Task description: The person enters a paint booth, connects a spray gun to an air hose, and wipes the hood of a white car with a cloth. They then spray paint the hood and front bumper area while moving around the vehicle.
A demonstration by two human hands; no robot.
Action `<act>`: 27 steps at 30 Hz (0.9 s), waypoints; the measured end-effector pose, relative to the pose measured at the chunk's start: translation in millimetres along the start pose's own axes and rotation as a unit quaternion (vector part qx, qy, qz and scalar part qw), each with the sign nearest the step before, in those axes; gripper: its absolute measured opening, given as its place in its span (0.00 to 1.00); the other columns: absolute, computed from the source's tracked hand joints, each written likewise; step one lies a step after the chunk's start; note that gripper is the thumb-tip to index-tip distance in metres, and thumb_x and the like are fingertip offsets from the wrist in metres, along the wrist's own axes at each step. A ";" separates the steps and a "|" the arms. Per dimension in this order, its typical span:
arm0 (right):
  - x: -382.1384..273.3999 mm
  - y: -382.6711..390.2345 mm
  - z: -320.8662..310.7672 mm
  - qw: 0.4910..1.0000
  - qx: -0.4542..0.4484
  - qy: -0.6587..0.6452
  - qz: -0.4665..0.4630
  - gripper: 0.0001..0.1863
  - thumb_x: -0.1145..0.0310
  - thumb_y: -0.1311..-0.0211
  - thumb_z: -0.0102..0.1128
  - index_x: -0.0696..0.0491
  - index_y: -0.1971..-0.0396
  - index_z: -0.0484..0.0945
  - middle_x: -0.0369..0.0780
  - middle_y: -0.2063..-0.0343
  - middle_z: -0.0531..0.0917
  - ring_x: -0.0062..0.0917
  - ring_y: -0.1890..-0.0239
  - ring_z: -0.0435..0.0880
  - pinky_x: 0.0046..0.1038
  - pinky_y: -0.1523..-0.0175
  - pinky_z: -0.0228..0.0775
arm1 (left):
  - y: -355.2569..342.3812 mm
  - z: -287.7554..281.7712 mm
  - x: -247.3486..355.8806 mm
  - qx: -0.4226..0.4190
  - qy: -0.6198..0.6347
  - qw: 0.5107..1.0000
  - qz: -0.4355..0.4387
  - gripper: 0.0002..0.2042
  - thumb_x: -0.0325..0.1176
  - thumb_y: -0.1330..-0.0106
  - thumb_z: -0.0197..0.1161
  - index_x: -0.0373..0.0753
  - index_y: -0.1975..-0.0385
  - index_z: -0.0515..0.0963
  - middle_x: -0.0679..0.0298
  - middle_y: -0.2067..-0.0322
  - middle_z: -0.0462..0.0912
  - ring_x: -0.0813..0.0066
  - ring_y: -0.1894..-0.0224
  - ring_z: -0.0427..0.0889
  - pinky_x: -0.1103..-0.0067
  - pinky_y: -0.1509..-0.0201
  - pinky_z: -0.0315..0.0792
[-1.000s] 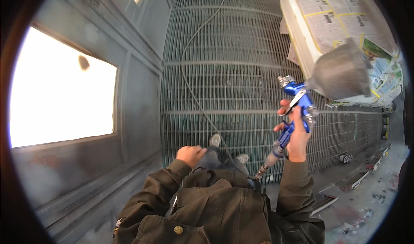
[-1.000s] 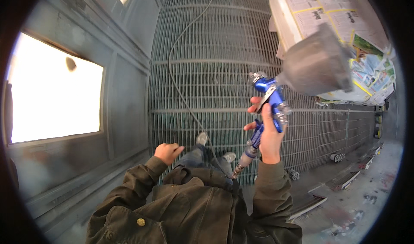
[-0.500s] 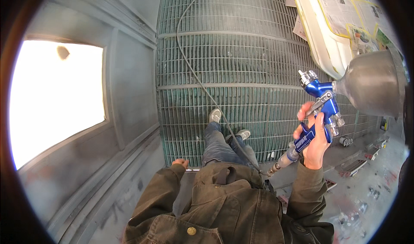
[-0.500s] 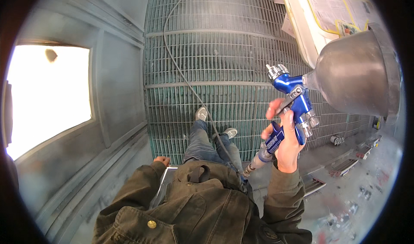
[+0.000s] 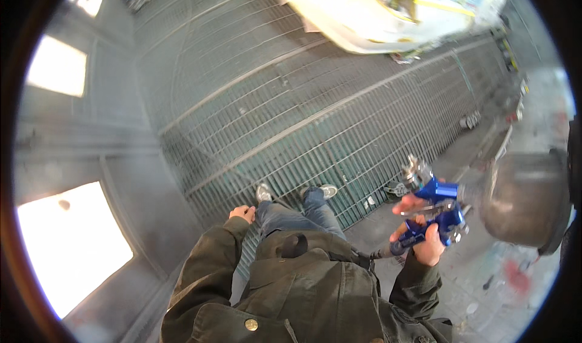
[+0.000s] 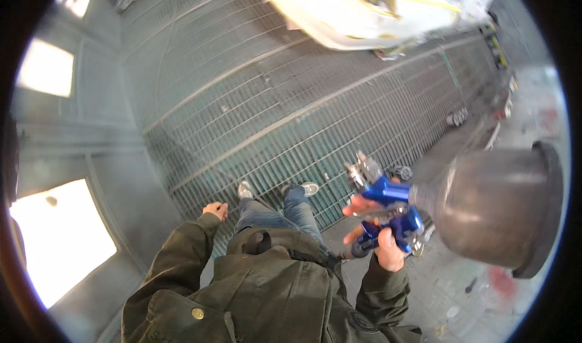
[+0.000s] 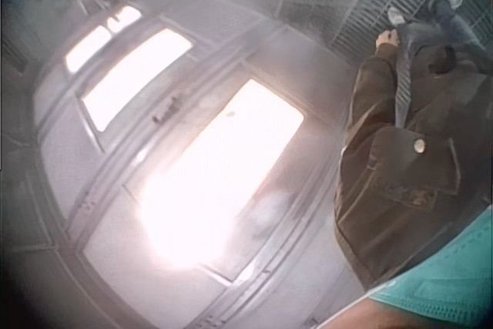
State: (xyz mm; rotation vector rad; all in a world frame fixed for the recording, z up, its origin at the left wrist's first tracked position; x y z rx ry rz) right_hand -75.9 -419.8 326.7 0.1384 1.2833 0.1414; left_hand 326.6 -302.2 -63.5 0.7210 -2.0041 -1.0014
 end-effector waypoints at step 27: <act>27.8 26.4 -352.1 0.859 0.442 -0.127 -0.223 0.33 0.74 0.34 0.58 0.52 0.31 0.56 0.51 0.44 0.74 0.37 0.43 0.78 0.33 0.50 0.79 | -36.2 357.3 657.2 -0.304 -0.423 0.717 0.463 0.20 0.46 0.37 0.64 0.32 0.79 0.82 0.52 0.84 0.79 0.59 0.80 0.81 0.67 0.69 0.73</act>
Point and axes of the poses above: each hand's wrist, its own y-axis away from the middle knuckle, its own z-axis out of the palm, x = y × z, the point moved 7 cm from there along -y, towards the middle knuckle
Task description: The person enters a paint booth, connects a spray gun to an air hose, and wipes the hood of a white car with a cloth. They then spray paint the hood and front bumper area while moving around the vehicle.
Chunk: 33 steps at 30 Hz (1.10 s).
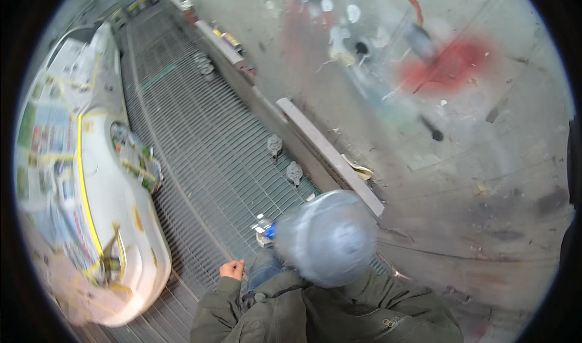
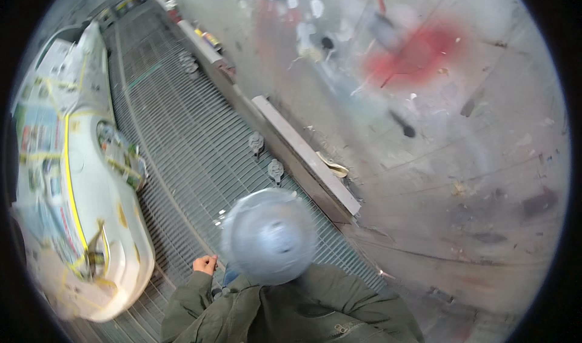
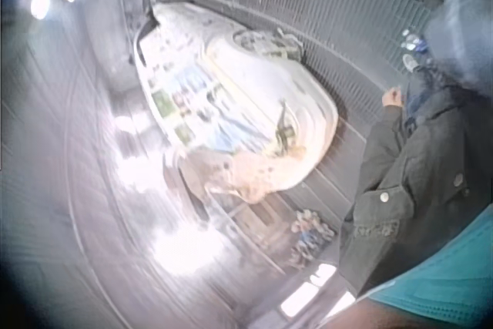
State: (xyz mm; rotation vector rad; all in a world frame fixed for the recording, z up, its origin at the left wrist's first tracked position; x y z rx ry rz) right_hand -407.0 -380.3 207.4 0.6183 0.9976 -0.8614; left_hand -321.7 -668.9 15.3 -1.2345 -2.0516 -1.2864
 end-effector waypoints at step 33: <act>-50.7 89.8 -164.7 0.937 0.345 0.008 -0.045 0.32 0.71 0.34 0.58 0.53 0.32 0.57 0.50 0.43 0.74 0.38 0.41 0.77 0.36 0.48 0.78 | -178.1 370.2 427.3 -0.096 -0.218 0.805 0.543 0.10 0.35 0.43 0.66 0.37 0.65 0.81 0.58 0.62 0.77 0.57 0.54 0.73 0.64 0.50 0.69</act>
Point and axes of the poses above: each hand's wrist, its own y-axis away from the middle knuckle, its own z-axis out of the palm, x = y × z, the point moved 7 cm from there along -y, towards the middle knuckle
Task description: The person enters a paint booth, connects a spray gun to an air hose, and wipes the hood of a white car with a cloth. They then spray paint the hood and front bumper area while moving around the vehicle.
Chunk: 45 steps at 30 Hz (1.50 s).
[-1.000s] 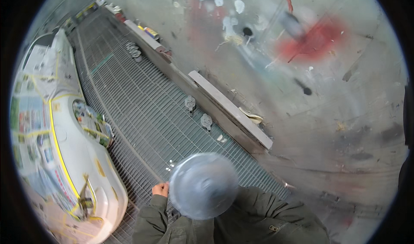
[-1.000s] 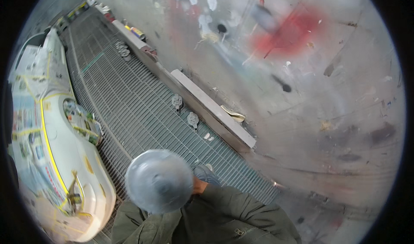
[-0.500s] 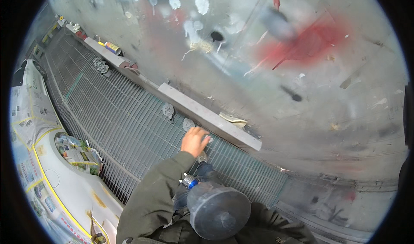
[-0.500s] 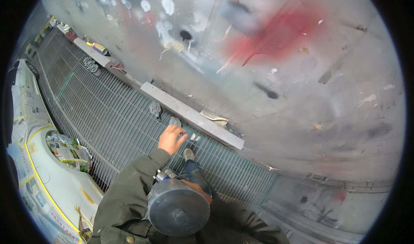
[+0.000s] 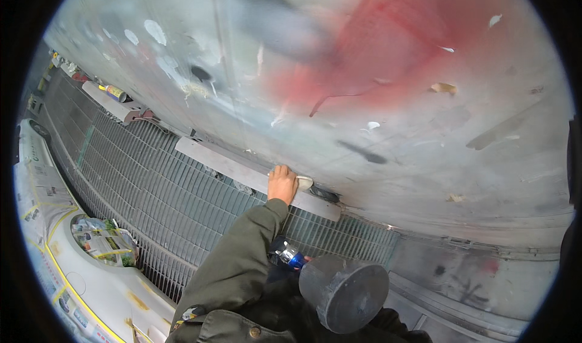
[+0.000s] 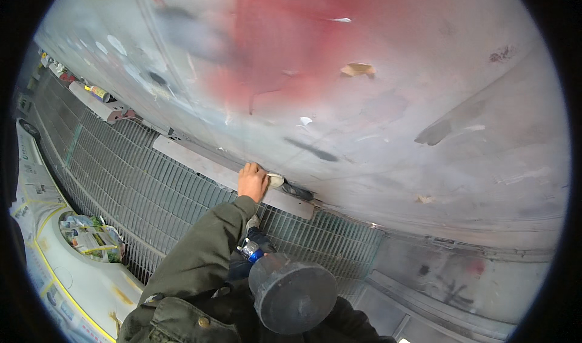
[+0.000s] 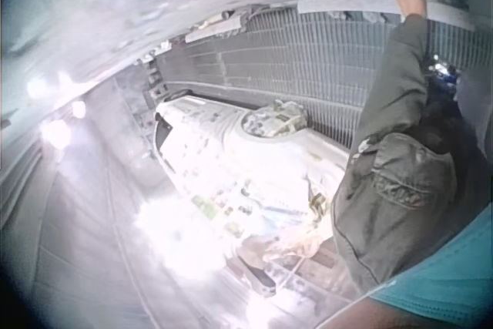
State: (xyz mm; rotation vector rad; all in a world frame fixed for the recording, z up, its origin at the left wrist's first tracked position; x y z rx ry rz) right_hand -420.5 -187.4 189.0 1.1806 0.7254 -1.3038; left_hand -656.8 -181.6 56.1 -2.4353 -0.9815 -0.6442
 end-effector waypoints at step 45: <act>63.5 386.9 237.6 0.242 -0.893 0.133 0.354 0.40 0.57 0.28 0.56 0.55 0.26 0.47 0.35 0.59 0.79 0.17 0.57 0.77 0.17 0.69 0.77 | 839.5 -63.5 448.5 0.906 0.304 0.254 -0.151 0.20 0.37 0.29 0.58 0.38 0.41 0.70 0.61 0.63 0.81 0.77 0.72 0.79 0.81 0.68 0.76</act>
Point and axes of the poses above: each hand's wrist, its own y-axis away from the middle knuckle, its own z-axis out of the palm, x = y × z, the point moved 7 cm from there along -y, towards the middle knuckle
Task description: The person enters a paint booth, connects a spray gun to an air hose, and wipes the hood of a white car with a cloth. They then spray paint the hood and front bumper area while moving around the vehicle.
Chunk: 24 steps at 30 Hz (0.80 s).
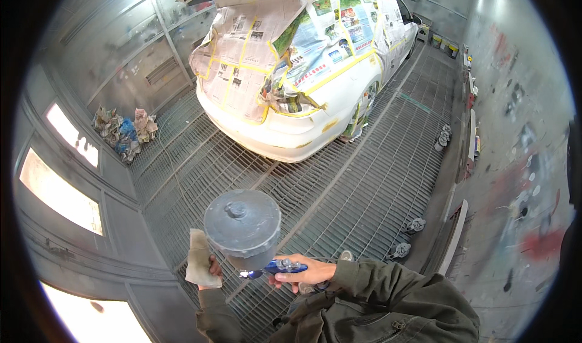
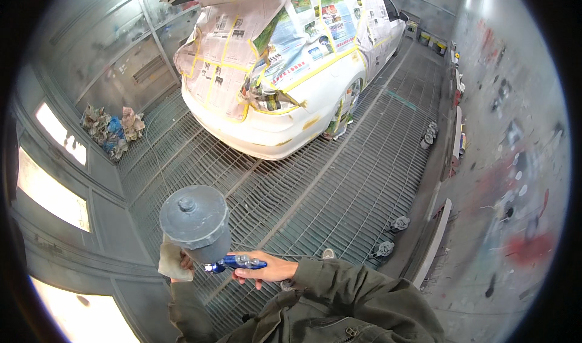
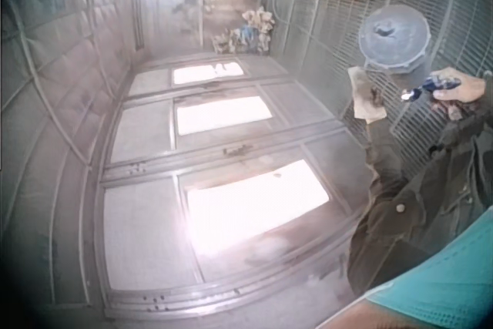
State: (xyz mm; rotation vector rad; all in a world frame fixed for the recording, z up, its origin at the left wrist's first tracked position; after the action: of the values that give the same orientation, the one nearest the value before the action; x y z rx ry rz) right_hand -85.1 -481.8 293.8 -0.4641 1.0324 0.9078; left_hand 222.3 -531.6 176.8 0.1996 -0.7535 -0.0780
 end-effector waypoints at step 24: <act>-132.7 389.4 -414.4 0.873 0.439 -0.069 -0.202 0.18 0.70 0.31 0.58 0.63 0.46 0.75 0.46 0.52 0.82 0.28 0.50 0.82 0.27 0.59 0.84 | -81.3 423.9 -407.8 -0.518 -0.664 0.393 -0.370 0.41 0.71 0.31 0.41 0.31 0.58 0.80 0.49 0.69 0.82 0.55 0.66 0.81 0.64 0.61 0.71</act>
State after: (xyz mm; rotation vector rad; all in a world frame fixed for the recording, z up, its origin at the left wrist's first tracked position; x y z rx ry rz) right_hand -652.5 -611.5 247.5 0.1603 1.0491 0.0391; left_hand -365.1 -617.7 187.6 -0.9452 -2.0110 -1.7514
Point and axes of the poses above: each hand's wrist, its own y-axis away from the middle knuckle, its own z-axis out of the palm, x = y × z, the point moved 7 cm from there along -y, towards the middle knuckle
